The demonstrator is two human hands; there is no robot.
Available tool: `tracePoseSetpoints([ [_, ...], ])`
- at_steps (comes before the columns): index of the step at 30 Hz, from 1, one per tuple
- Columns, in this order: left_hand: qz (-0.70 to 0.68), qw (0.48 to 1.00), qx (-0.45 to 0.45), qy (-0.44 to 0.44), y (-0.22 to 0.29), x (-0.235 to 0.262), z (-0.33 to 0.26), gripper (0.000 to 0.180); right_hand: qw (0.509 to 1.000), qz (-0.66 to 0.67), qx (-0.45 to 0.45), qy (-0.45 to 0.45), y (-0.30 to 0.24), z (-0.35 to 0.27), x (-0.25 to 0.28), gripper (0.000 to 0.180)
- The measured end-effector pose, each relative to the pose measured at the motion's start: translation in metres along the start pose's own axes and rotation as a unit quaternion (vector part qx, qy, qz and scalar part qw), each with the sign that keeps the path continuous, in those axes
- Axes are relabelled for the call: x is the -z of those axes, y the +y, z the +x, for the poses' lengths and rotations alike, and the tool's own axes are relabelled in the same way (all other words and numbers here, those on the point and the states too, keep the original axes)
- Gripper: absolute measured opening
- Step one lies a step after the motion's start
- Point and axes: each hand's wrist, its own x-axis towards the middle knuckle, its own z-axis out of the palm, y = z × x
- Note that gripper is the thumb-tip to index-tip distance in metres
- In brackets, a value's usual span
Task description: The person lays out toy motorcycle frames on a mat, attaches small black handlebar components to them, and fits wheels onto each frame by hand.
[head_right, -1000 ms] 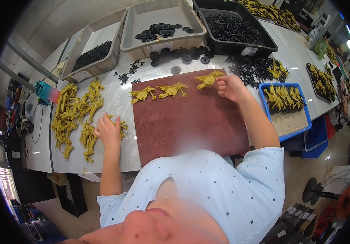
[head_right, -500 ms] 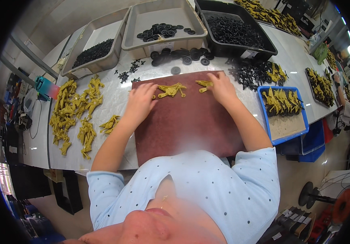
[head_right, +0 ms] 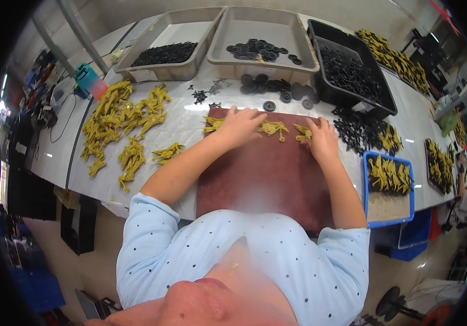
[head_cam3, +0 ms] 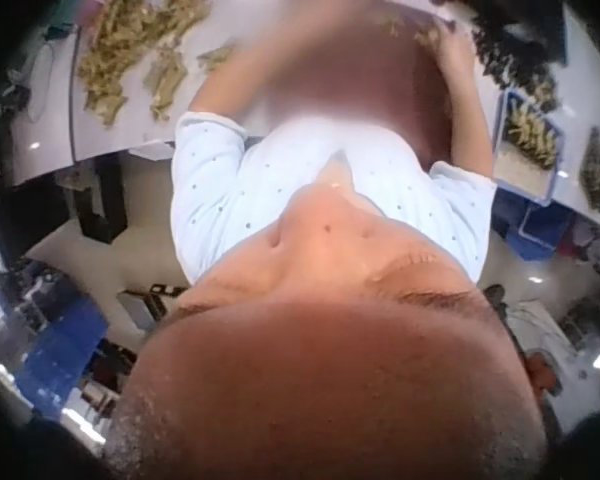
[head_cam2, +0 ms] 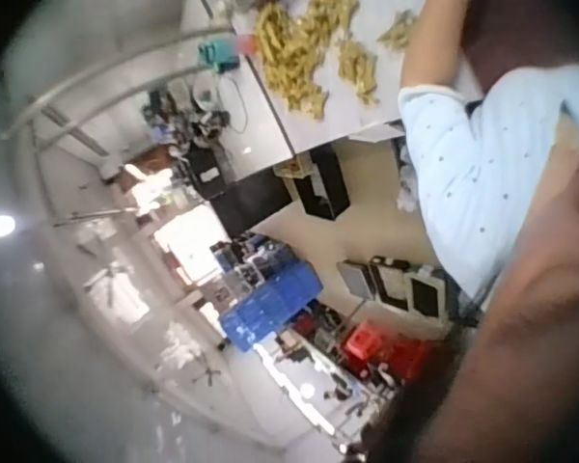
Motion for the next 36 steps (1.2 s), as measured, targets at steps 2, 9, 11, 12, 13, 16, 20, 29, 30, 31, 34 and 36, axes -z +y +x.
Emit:
tracePoseSetpoints([
  [2, -0.015, 0.994, 0.101, -0.024, -0.02, 0.025, -0.01, 0.051, 1.0, 0.019, 0.02, 0.014, -0.004, -0.002, 0.003, 0.056],
  [9, 0.294, 0.848, 0.437, -0.064, -0.124, 0.061, -0.09, 0.021, 0.99, 0.104, 0.093, 0.012, -0.027, -0.005, 0.006, 0.048],
  [11, 0.321, 0.821, 0.457, -0.122, -0.139, 0.062, -0.109, 0.02, 0.986, 0.124, 0.108, 0.017, -0.036, -0.005, 0.008, 0.045],
  [12, 0.321, 0.821, 0.456, -0.123, -0.142, 0.063, -0.115, 0.02, 0.982, 0.142, 0.124, 0.022, -0.039, -0.005, 0.009, 0.042],
  [13, 0.322, 0.84, 0.423, -0.103, -0.144, 0.064, -0.121, 0.019, 0.982, 0.142, 0.124, 0.022, -0.042, -0.004, 0.01, 0.042],
  [16, 0.284, 0.882, 0.372, -0.056, -0.142, 0.073, -0.128, 0.022, 0.972, 0.19, 0.135, 0.042, -0.053, 0.0, 0.013, 0.036],
  [20, -0.036, 0.948, 0.315, 0.023, -0.103, 0.102, -0.12, 0.034, 0.919, 0.363, 0.149, 0.018, -0.083, 0.005, 0.021, 0.026],
  [29, -0.304, 0.941, 0.117, -0.088, -0.01, 0.134, -0.106, 0.047, 0.737, 0.549, 0.099, -0.381, -0.149, -0.002, 0.031, 0.018],
  [30, -0.199, 0.974, 0.085, -0.065, -0.007, 0.127, -0.107, 0.047, 0.684, 0.619, 0.043, -0.384, -0.144, -0.006, 0.013, 0.019],
  [31, -0.198, 0.974, 0.085, -0.064, 0.0, 0.123, -0.111, 0.047, 0.685, 0.618, 0.044, -0.384, -0.145, -0.009, 0.011, 0.019],
  [34, -0.097, 0.987, 0.038, 0.124, 0.023, 0.109, -0.116, 0.048, 0.554, 0.719, -0.047, -0.416, -0.151, -0.024, 0.01, 0.021],
  [36, -0.055, 0.984, 0.055, 0.163, 0.027, 0.099, -0.12, 0.054, 0.522, 0.739, -0.05, -0.423, -0.158, -0.032, 0.011, 0.023],
])
